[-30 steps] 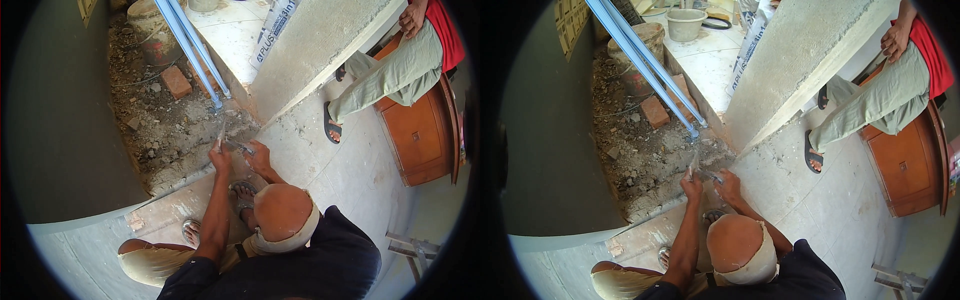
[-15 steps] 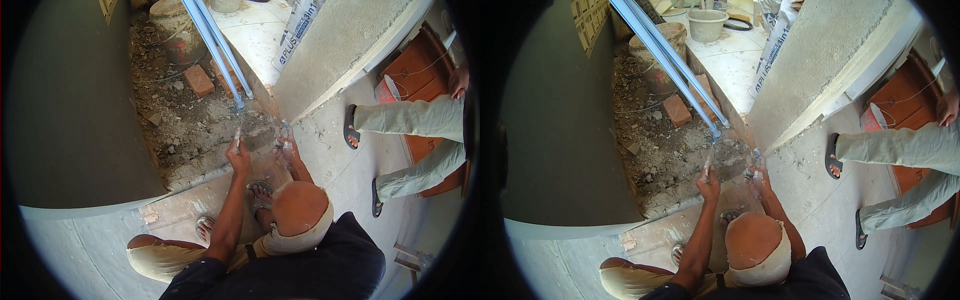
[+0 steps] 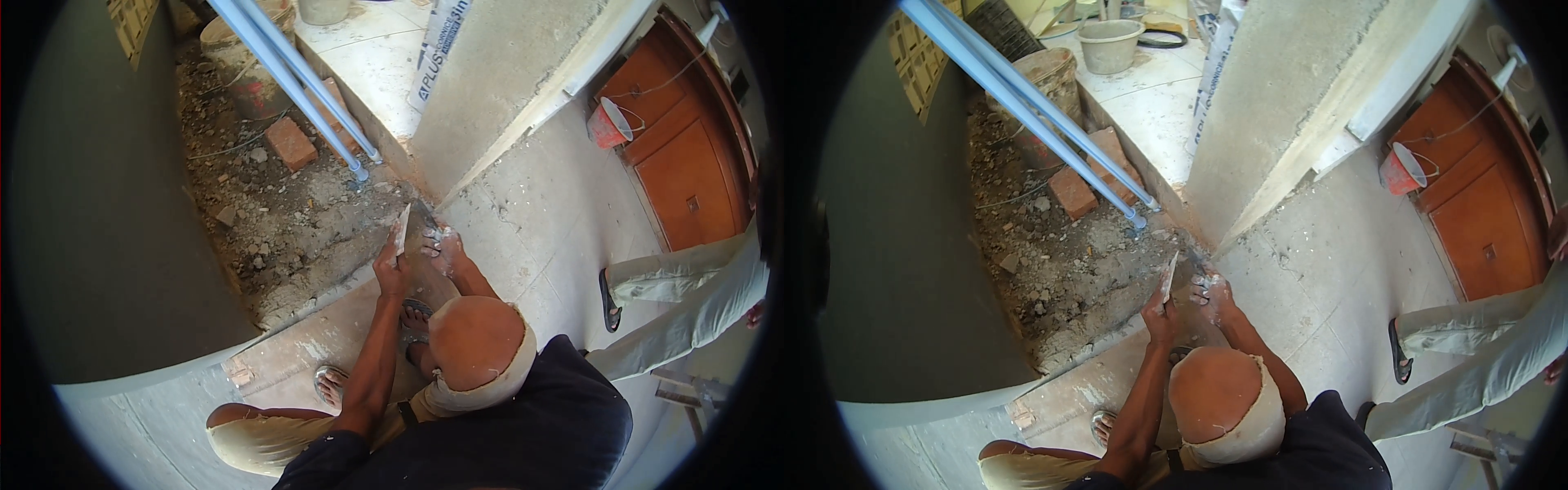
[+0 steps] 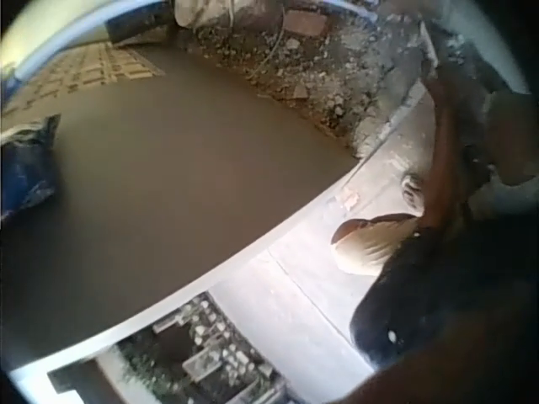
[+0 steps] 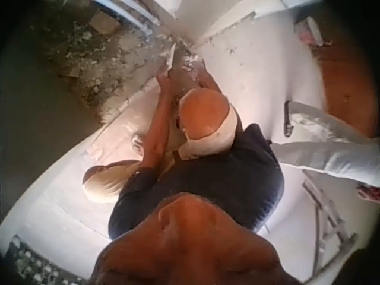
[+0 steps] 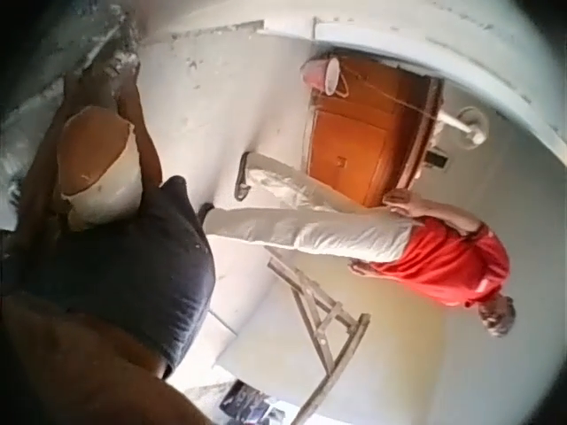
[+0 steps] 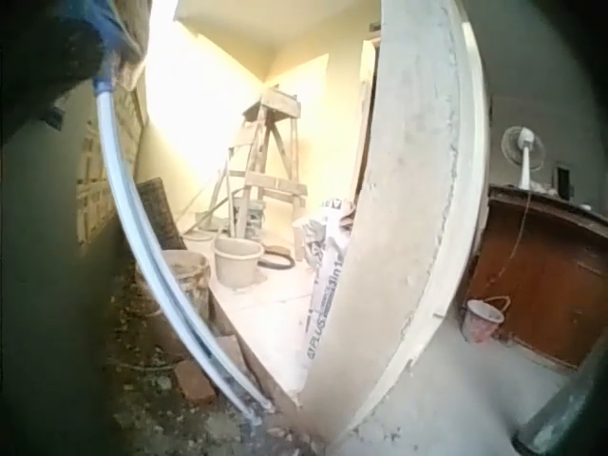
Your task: Applying and smoothing putty on a door frame and column base using a putty knife.
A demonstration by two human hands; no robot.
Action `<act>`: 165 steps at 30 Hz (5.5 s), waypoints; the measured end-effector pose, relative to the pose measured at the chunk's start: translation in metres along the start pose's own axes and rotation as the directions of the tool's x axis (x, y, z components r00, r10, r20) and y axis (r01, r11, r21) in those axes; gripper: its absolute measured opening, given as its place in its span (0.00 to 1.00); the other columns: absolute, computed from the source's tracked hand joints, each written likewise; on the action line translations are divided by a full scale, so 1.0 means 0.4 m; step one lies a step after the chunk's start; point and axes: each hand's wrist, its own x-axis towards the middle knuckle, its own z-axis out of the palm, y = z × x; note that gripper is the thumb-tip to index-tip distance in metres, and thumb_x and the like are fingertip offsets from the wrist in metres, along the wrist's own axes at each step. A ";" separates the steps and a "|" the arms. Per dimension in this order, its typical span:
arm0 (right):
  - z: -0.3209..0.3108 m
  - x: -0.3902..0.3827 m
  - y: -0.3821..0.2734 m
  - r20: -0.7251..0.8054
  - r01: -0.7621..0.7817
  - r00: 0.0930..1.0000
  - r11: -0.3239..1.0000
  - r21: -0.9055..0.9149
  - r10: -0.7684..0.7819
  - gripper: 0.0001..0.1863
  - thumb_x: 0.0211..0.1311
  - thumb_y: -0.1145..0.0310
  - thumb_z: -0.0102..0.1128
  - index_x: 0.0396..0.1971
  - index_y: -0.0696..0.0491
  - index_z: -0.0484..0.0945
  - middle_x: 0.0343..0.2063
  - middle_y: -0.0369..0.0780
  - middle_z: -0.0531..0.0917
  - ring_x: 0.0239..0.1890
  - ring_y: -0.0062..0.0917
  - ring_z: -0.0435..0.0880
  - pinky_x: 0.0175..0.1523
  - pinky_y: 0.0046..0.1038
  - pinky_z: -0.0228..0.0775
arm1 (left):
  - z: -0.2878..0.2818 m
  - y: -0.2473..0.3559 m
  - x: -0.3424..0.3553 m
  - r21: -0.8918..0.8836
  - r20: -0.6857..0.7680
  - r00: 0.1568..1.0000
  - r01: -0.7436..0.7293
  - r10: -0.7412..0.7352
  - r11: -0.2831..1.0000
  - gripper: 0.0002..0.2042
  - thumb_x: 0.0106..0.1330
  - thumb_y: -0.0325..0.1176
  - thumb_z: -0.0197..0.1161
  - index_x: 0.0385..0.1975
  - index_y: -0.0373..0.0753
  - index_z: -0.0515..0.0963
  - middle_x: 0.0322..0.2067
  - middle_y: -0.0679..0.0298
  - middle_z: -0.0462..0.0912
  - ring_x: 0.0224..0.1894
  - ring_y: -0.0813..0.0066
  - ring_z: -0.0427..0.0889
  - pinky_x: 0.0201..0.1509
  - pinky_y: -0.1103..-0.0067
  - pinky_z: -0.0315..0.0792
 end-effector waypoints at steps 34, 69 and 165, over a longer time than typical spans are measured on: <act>-0.085 -0.327 -0.969 -0.035 -0.562 0.614 -0.406 -0.721 -0.789 0.25 0.52 0.56 0.55 0.42 0.63 0.69 0.35 0.53 0.79 0.38 0.44 0.79 0.41 0.40 0.70 | -0.080 -0.179 0.091 -0.625 0.276 0.456 0.754 -0.846 0.203 0.24 0.65 0.44 0.50 0.54 0.32 0.63 0.50 0.56 0.69 0.49 0.64 0.72 0.51 0.71 0.66; 0.138 -0.240 -0.197 0.325 0.379 0.921 0.302 -0.875 -0.214 0.12 0.62 0.63 0.50 0.30 0.58 0.75 0.18 0.35 0.78 0.20 0.15 0.73 0.24 0.18 0.61 | 0.026 -0.011 0.158 -0.843 0.388 0.461 0.528 -0.798 -0.104 0.22 0.64 0.42 0.52 0.52 0.34 0.64 0.50 0.59 0.71 0.50 0.66 0.73 0.54 0.71 0.68; 0.555 -0.100 -0.230 0.442 0.170 0.722 0.483 -0.859 0.532 0.16 0.46 0.59 0.52 0.26 0.58 0.70 0.18 0.37 0.67 0.23 0.26 0.66 0.33 0.28 0.62 | -0.104 0.325 0.293 -0.111 -0.372 0.927 0.014 -0.054 0.994 0.16 0.56 0.20 0.52 0.46 0.29 0.71 0.40 0.45 0.77 0.42 0.53 0.78 0.43 0.71 0.73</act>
